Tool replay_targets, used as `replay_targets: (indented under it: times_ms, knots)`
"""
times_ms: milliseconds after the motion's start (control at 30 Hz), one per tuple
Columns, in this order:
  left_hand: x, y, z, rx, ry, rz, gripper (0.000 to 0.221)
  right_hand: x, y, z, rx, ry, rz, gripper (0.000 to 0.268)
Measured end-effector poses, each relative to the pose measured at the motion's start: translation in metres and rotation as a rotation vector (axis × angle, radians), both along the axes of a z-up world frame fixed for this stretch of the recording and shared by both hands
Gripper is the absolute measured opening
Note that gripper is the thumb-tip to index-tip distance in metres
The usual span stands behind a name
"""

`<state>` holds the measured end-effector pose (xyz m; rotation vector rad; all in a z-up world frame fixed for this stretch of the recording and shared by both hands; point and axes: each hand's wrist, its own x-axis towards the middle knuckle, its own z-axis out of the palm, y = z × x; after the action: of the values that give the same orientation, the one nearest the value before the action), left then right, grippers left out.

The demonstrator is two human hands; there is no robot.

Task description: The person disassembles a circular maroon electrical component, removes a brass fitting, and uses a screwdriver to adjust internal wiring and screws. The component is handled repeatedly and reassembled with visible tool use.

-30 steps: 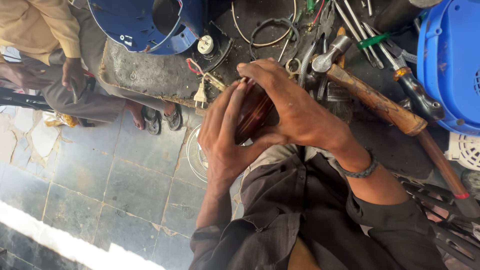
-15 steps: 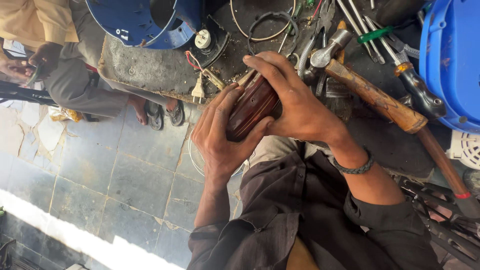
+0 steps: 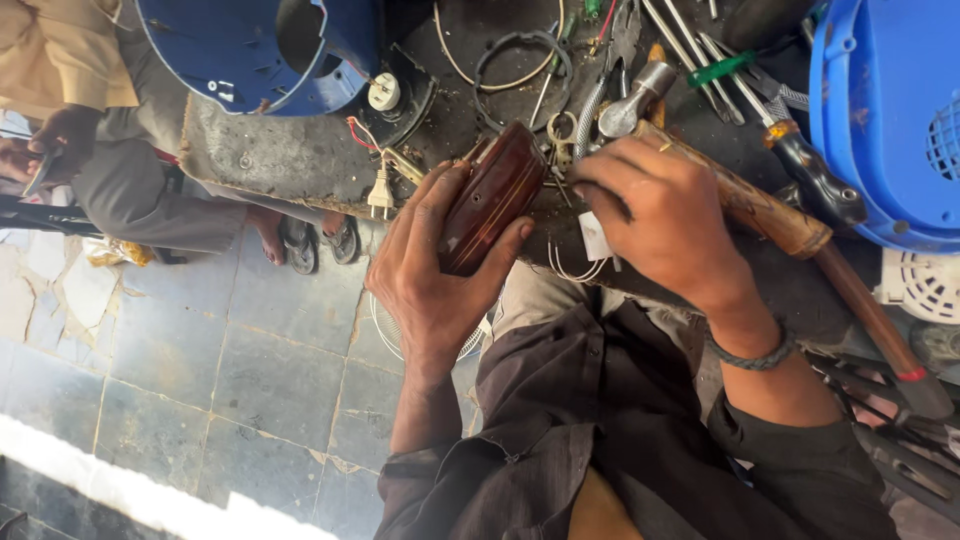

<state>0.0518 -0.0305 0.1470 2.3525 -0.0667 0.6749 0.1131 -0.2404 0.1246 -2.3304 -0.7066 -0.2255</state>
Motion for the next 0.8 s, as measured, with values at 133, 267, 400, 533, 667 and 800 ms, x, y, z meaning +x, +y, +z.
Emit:
replay_targets:
  times_ms: [133, 267, 400, 533, 667, 800]
  knots:
    - [-0.001, -0.001, -0.001, -0.012, 0.024, -0.005, 0.065, -0.006, 0.002, -0.025, -0.146, -0.034, -0.028, 0.013]
    - [-0.003, -0.003, 0.0, -0.002, 0.032, 0.015, 0.067, -0.004, 0.012, -0.043, -0.311, -0.083, -0.047, 0.012]
    - [0.001, -0.002, 0.007, 0.023, 0.031, 0.02, 0.066, 0.001, 0.027, -0.052, -0.449, -0.116, -0.055, 0.011]
    - [-0.001, 0.001, 0.004, -0.013, 0.042, 0.018, 0.065, -0.002, 0.023, -0.06, -0.451, -0.156, -0.038, 0.011]
    - [0.002, 0.002, 0.003, 0.0, 0.016, 0.008, 0.066, 0.003, 0.021, -0.059, -0.442, -0.173, 0.016, 0.015]
    - [0.0, 0.0, 0.001, 0.011, 0.008, 0.015, 0.064, 0.002, 0.021, -0.04, -0.4, -0.102, 0.025, 0.02]
